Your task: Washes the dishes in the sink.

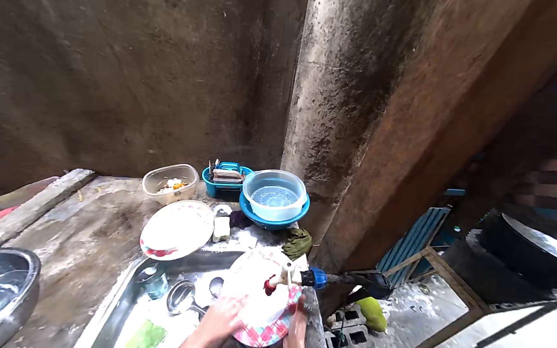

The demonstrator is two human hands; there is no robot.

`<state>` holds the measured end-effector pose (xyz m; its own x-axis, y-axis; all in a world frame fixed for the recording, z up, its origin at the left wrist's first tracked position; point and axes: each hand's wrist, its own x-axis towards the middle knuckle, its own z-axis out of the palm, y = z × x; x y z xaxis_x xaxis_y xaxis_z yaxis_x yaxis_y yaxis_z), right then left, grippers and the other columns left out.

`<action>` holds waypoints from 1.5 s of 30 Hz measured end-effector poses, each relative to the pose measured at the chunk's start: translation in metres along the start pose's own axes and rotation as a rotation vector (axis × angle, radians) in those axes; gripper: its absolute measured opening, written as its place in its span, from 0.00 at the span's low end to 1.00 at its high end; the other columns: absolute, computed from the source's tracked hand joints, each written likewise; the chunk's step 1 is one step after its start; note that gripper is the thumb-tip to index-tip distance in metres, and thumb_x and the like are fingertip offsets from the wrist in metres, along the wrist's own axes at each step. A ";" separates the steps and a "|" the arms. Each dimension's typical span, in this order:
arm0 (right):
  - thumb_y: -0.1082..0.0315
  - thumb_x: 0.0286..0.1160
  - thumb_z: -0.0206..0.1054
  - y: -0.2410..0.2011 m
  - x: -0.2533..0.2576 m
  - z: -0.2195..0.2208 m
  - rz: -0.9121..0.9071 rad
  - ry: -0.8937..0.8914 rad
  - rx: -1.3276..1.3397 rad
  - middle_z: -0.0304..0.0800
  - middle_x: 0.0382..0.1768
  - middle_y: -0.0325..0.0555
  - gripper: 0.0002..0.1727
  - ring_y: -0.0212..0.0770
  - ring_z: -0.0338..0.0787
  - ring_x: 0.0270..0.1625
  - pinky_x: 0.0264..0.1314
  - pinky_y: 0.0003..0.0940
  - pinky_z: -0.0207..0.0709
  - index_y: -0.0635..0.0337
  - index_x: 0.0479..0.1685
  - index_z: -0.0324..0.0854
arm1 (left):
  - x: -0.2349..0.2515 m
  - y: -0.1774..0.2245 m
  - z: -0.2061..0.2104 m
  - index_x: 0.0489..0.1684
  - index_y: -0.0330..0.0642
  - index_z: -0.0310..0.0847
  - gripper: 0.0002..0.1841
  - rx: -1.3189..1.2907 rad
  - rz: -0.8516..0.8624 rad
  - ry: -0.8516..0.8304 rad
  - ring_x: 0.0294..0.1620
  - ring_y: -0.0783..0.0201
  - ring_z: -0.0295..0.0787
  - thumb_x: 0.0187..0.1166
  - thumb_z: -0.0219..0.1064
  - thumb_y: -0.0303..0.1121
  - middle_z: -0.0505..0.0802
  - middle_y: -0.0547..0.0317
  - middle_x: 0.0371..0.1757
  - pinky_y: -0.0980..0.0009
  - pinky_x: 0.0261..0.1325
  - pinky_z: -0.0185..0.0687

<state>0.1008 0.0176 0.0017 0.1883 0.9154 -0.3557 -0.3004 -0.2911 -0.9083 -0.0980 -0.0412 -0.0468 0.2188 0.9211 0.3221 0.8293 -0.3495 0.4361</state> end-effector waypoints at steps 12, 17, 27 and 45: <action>0.66 0.91 0.53 -0.016 -0.049 0.003 0.414 -0.288 -0.121 0.79 0.63 0.67 0.28 0.52 0.86 0.54 0.53 0.49 0.81 0.65 0.86 0.55 | -0.017 0.011 -0.030 0.64 0.27 0.72 0.13 -1.219 -1.288 0.625 0.32 0.69 0.81 0.89 0.54 0.26 0.86 0.50 0.40 0.70 0.40 0.81; 0.68 0.93 0.48 -0.001 -0.049 -0.011 0.083 -0.191 -0.097 0.75 0.72 0.71 0.25 0.46 0.79 0.69 0.75 0.42 0.71 0.78 0.80 0.62 | -0.006 0.027 0.008 0.76 0.34 0.68 0.26 -1.421 -1.342 0.613 0.52 0.60 0.84 0.95 0.44 0.48 0.86 0.44 0.59 0.60 0.56 0.81; 0.48 0.96 0.35 0.036 -0.018 0.025 0.394 -0.218 0.412 0.87 0.46 0.48 0.27 0.38 0.90 0.45 0.46 0.38 0.86 0.59 0.70 0.68 | 0.030 0.067 -0.071 0.82 0.39 0.59 0.21 -1.504 -0.907 0.695 0.47 0.70 0.92 0.97 0.39 0.37 0.91 0.55 0.53 0.70 0.51 0.90; 0.58 0.96 0.40 0.026 -0.025 -0.008 0.207 -0.115 0.328 0.82 0.57 0.51 0.23 0.35 0.86 0.54 0.57 0.35 0.83 0.64 0.78 0.63 | 0.018 0.054 -0.026 0.69 0.43 0.70 0.20 -1.738 -0.911 0.634 0.44 0.66 0.94 0.96 0.39 0.43 0.94 0.57 0.46 0.65 0.49 0.92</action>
<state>0.0953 -0.0151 -0.0147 -0.0079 0.8776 -0.4794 -0.6070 -0.3852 -0.6951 -0.0630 -0.0476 0.0044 -0.3715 0.8453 -0.3841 -0.7592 -0.0385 0.6497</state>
